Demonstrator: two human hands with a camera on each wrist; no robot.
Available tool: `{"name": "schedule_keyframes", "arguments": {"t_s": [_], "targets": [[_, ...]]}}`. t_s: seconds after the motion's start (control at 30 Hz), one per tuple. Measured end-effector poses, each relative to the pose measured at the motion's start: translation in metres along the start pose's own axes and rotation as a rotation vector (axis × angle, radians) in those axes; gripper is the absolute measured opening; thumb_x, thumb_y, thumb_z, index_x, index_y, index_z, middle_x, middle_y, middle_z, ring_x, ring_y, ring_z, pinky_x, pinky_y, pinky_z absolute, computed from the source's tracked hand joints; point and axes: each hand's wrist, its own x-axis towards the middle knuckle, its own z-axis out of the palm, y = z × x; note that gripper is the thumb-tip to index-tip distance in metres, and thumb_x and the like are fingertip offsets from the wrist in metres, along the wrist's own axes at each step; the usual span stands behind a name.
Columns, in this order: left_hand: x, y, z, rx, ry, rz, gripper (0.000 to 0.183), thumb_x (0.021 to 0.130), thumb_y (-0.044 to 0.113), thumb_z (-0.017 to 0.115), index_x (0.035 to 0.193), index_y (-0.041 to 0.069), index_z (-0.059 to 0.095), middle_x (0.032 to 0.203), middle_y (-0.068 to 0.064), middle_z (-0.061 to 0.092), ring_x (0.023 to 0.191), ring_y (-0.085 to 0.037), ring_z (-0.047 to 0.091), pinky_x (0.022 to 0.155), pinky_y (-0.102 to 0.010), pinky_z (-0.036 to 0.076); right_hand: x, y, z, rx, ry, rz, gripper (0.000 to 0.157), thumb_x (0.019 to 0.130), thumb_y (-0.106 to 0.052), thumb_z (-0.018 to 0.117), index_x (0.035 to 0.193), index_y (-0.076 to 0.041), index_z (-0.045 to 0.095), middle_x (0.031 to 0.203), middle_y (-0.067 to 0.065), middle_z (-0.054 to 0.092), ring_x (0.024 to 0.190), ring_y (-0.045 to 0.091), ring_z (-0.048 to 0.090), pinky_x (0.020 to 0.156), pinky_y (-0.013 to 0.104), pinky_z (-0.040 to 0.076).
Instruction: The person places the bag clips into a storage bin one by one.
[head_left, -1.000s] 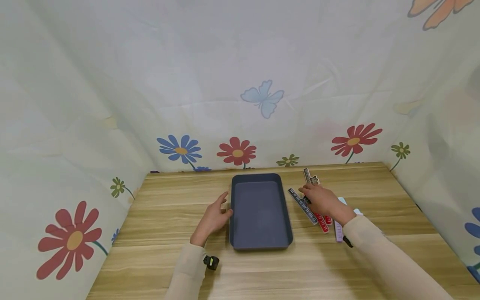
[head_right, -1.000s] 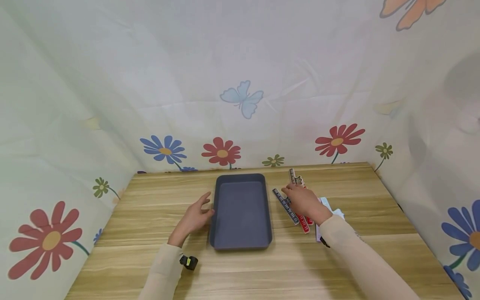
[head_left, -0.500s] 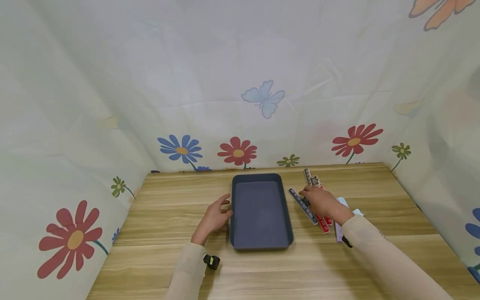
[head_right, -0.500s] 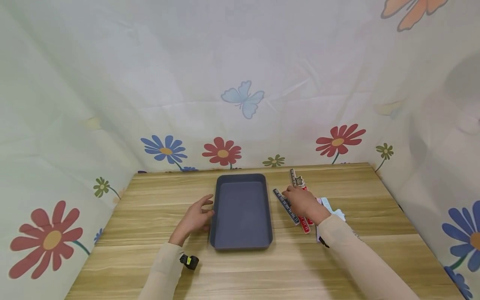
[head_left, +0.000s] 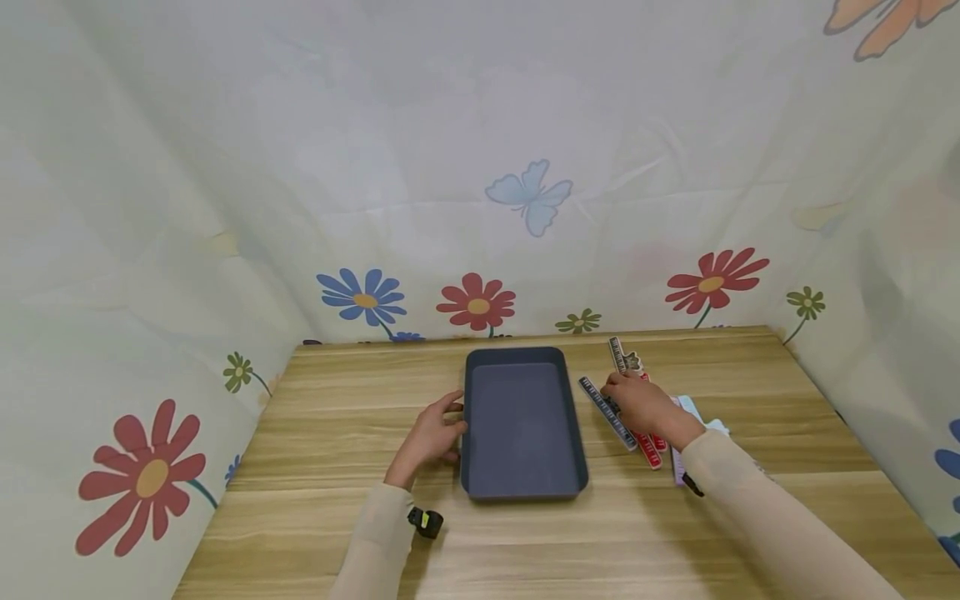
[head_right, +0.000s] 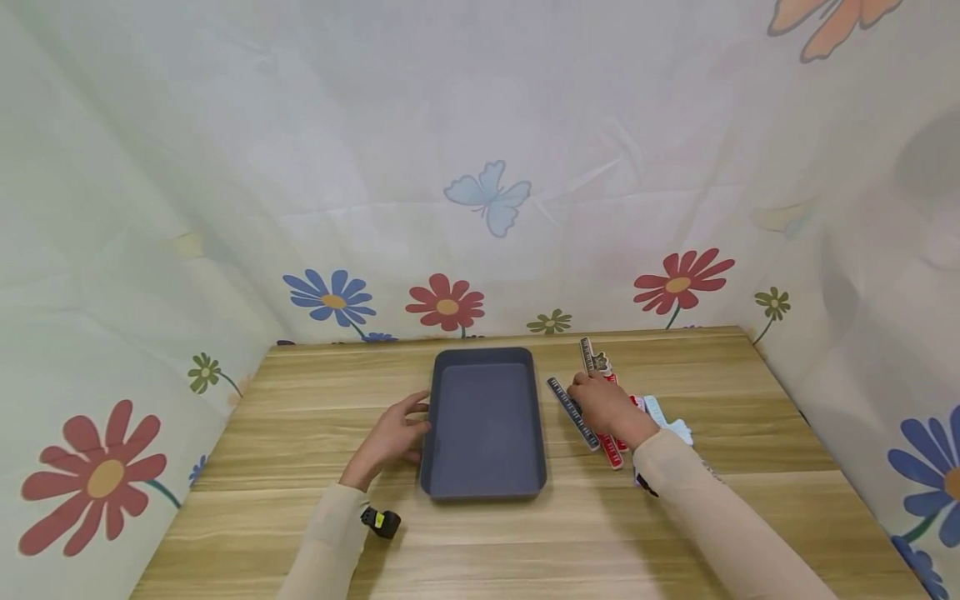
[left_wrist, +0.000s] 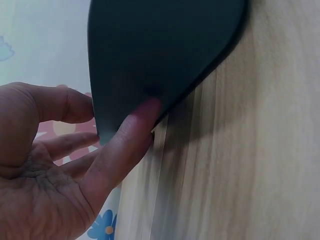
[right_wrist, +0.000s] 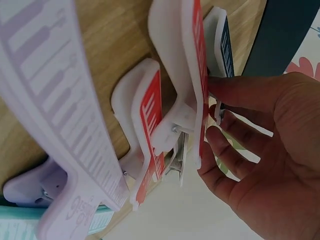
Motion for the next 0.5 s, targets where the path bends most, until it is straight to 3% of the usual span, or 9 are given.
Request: {"name": "schedule_keyframes", "arguments": {"t_s": [0.37,0.5], "targets": [[-0.0005,0.0013,0.0004,-0.025,0.0,-0.016,0.068,0.087,0.001,0.054,0.152,0.014,0.037,0.141,-0.025,0.052,0.087,-0.026,0.068,0.048,-0.04,0.058,0.0,-0.0052,-0.0009,-0.01,0.01,-0.037,0.036,0.082,0.007,0.062,0.118,0.001,0.064,0.113,0.013,0.063,0.104,0.033,0.057,0.086,0.048,0.055],[0.0007,0.0006,-0.0003,-0.023,-0.002,-0.017,0.067,0.088,0.001,0.053,0.152,0.014,0.037,0.142,-0.025,0.051,0.085,-0.024,0.068,0.047,-0.04,0.058,0.0011,-0.0056,0.0012,-0.021,0.005,-0.041,0.035,0.085,0.001,0.065,0.12,0.002,0.063,0.114,0.015,0.063,0.105,0.034,0.057,0.087,0.048,0.055]]}}
